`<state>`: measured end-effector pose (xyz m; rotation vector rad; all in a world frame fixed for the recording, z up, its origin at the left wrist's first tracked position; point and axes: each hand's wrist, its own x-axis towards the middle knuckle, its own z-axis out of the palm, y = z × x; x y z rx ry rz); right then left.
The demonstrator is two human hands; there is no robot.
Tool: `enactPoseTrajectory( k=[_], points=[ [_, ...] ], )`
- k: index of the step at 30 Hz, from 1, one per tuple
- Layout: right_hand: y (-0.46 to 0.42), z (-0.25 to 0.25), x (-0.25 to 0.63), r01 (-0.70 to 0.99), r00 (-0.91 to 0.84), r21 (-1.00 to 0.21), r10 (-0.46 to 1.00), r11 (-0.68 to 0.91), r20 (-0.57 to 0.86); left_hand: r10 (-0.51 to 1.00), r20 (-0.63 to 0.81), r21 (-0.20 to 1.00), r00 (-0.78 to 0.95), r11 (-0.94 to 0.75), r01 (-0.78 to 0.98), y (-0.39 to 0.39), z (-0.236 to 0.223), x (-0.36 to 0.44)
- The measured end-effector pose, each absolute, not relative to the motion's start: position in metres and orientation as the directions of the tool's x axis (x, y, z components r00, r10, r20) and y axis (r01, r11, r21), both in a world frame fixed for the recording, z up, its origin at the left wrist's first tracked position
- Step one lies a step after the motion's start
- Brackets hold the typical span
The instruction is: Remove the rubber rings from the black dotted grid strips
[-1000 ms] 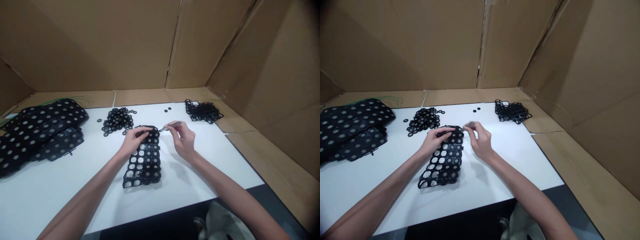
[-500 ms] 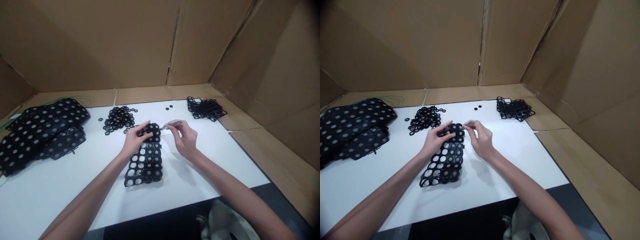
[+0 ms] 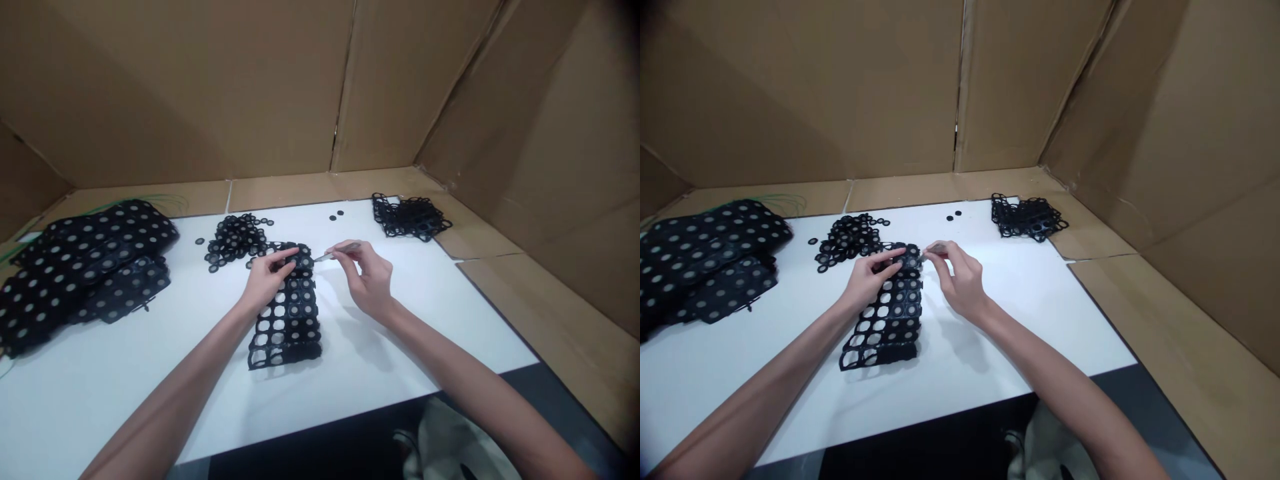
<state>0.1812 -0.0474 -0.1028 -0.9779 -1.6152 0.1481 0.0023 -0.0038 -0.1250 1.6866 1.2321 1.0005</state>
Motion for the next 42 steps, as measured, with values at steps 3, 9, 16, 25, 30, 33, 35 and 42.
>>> enactPoseTrajectory(
  k=[3, 9, 16, 25, 30, 33, 35, 42],
  points=[
    [-0.0482, -0.1019, 0.18, 0.508, 0.007, -0.561, 0.648, 0.654, 0.761, 0.975, 0.038, 0.942, 0.217, -0.107, 0.317, -0.0041, -0.1225, 0.0],
    [-0.0492, -0.1017, 0.1782, 0.477, -0.002, -0.568, 0.647, 0.671, 0.762, 0.977, 0.039, 0.967, 0.212, -0.09, 0.239, -0.0081, -0.1169, 0.0],
    [-0.0477, -0.1053, 0.1758, 0.416, 0.022, -0.61, 0.663, 0.674, 0.748, 0.954, 0.099, 0.919, 0.285, -0.197, 0.341, -0.0074, -0.1188, 0.0019],
    [-0.0475, -0.1075, 0.1734, 0.413, -0.007, -0.615, 0.678, 0.672, 0.735, 0.934, 0.15, 0.913, 0.324, -0.257, 0.318, -0.0073, -0.1215, 0.0025],
    [-0.0481, -0.1073, 0.1732, 0.398, -0.004, -0.619, 0.676, 0.677, 0.737, 0.938, 0.143, 0.925, 0.315, -0.24, 0.295, -0.0075, -0.1227, 0.0026],
    [-0.0485, -0.1075, 0.1731, 0.391, -0.001, -0.622, 0.676, 0.679, 0.737, 0.938, 0.142, 0.928, 0.316, -0.237, 0.287, -0.0079, -0.1221, 0.0028],
    [-0.0485, -0.1074, 0.1731, 0.391, 0.002, -0.619, 0.672, 0.681, 0.741, 0.938, 0.14, 0.929, 0.318, -0.235, 0.284, -0.0083, -0.1215, 0.0028],
    [-0.0476, -0.1069, 0.1736, 0.388, -0.007, -0.614, 0.669, 0.687, 0.744, 0.938, 0.145, 0.929, 0.313, -0.238, 0.283, -0.0083, -0.1218, 0.0021]
  ],
)
